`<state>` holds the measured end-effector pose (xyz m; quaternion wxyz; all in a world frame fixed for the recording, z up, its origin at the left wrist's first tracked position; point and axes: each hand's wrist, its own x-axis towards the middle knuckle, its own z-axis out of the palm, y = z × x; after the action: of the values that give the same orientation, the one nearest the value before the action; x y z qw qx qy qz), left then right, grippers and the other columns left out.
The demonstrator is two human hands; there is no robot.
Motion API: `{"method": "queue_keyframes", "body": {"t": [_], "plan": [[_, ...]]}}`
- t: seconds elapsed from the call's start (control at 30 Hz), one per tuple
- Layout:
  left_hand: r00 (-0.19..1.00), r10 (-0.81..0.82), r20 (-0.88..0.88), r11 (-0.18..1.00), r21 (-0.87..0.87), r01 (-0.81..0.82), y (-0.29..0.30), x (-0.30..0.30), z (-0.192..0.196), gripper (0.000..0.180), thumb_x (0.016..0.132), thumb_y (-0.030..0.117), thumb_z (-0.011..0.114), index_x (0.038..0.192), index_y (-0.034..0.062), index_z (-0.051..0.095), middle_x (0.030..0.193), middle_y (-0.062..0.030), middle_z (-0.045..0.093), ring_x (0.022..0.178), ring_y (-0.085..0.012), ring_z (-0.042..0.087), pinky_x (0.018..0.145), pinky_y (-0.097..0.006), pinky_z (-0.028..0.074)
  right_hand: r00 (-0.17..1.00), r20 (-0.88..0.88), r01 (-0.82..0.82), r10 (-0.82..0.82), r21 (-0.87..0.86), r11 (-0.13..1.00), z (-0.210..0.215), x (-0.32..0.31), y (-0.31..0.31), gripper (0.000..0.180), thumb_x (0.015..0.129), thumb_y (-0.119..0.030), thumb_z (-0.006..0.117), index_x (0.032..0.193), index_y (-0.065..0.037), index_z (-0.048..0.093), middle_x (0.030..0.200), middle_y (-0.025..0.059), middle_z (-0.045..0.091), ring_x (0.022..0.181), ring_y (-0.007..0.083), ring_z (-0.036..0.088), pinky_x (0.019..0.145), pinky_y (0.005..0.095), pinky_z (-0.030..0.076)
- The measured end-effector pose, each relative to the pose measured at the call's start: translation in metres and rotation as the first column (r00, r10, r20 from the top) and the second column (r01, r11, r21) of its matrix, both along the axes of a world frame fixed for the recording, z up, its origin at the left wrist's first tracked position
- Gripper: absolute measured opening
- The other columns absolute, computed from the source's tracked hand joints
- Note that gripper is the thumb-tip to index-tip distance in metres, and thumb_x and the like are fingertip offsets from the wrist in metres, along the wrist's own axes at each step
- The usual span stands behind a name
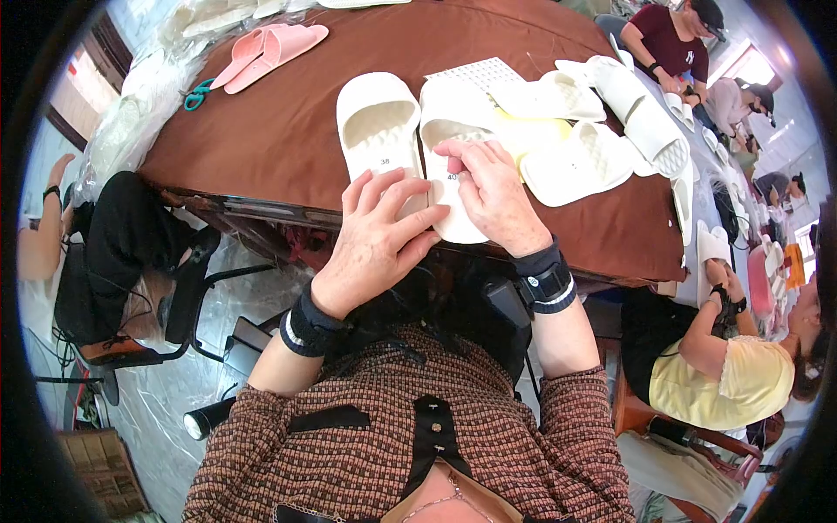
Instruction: Sort white sandals by size and apply labels.
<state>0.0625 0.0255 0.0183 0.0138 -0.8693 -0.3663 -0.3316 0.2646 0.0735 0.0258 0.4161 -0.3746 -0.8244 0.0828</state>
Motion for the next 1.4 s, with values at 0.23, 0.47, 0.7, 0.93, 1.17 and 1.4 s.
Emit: {"method": "queue_keyframes", "body": {"t": [0.23, 0.47, 0.7, 0.93, 1.17, 1.4], "plan": [[1.0, 0.008, 0.028, 1.0, 0.011, -0.009, 0.0, 0.002, -0.001, 0.031, 0.077, 0.018, 0.075, 0.108, 0.0192, 0.069, 0.122, -0.0035, 0.057, 0.122, -0.0293, 0.049, 0.107, -0.052, 0.03, 1.0, 0.008, -0.016, 0.016, -0.022, 1.0, 0.001, 0.001, 0.001, 0.041, 0.077, 0.008, 0.047, 0.114, -0.004, 0.061, 0.088, 0.0088, 0.058, 0.089, 0.0267, 0.054, 0.087, 0.0377, 0.044], [1.0, 0.007, 0.002, 1.0, 0.013, -0.007, 0.001, 0.001, -0.002, 0.037, 0.075, 0.014, 0.074, 0.112, 0.0175, 0.068, 0.126, -0.0041, 0.056, 0.125, -0.0291, 0.047, 0.108, -0.049, 0.029, 0.998, -0.049, -0.031, 0.027, -0.064, 0.997, 0.0, 0.003, 0.002, 0.041, 0.078, 0.008, 0.048, 0.114, -0.005, 0.061, 0.086, 0.0081, 0.058, 0.089, 0.0256, 0.054, 0.085, 0.0363, 0.045], [1.0, 0.0, 0.023, 1.0, 0.014, 0.0, 0.001, 0.001, -0.002, 0.036, 0.075, 0.014, 0.074, 0.111, 0.0173, 0.069, 0.125, -0.0044, 0.057, 0.124, -0.0296, 0.047, 0.108, -0.049, 0.029, 0.992, -0.12, -0.06, 0.037, -0.199, 0.978, -0.006, 0.004, 0.004, 0.036, 0.084, 0.005, 0.054, 0.118, -0.004, 0.059, 0.1, 0.0091, 0.055, 0.088, 0.0177, 0.058, 0.077, 0.0314, 0.051], [1.0, -0.002, 0.028, 1.0, -0.004, 0.002, 0.001, 0.0, -0.003, 0.036, 0.077, 0.015, 0.073, 0.112, 0.0175, 0.068, 0.126, -0.0038, 0.056, 0.125, -0.0295, 0.046, 0.109, -0.051, 0.028, 0.998, 0.068, -0.007, 0.014, -0.094, 0.996, 0.007, 0.001, 0.005, 0.031, 0.085, 0.0, 0.059, 0.116, -0.005, 0.06, 0.094, 0.0103, 0.059, 0.09, 0.0257, 0.057, 0.082, 0.0368, 0.048], [0.999, -0.006, 0.031, 1.0, -0.009, 0.006, 0.001, 0.0, -0.004, 0.035, 0.078, 0.016, 0.073, 0.112, 0.0177, 0.068, 0.127, -0.004, 0.056, 0.127, -0.0293, 0.045, 0.11, -0.052, 0.027, 0.977, 0.205, 0.035, -0.064, 0.142, 0.989, 0.001, -0.005, 0.007, 0.025, 0.084, -0.003, 0.056, 0.107, -0.008, 0.063, 0.097, 0.0107, 0.062, 0.096, 0.0312, 0.054, 0.089, 0.0424, 0.043], [1.0, 0.003, 0.029, 1.0, -0.006, -0.003, 0.001, -0.001, -0.005, 0.034, 0.078, 0.016, 0.073, 0.111, 0.0177, 0.069, 0.127, -0.0039, 0.056, 0.127, -0.0291, 0.046, 0.109, -0.052, 0.027, 0.995, 0.102, -0.01, 0.003, 0.067, 0.998, -0.002, -0.005, 0.009, 0.027, 0.083, 0.0, 0.054, 0.106, -0.008, 0.063, 0.098, 0.011, 0.062, 0.099, 0.032, 0.053, 0.089, 0.0419, 0.043]]}}
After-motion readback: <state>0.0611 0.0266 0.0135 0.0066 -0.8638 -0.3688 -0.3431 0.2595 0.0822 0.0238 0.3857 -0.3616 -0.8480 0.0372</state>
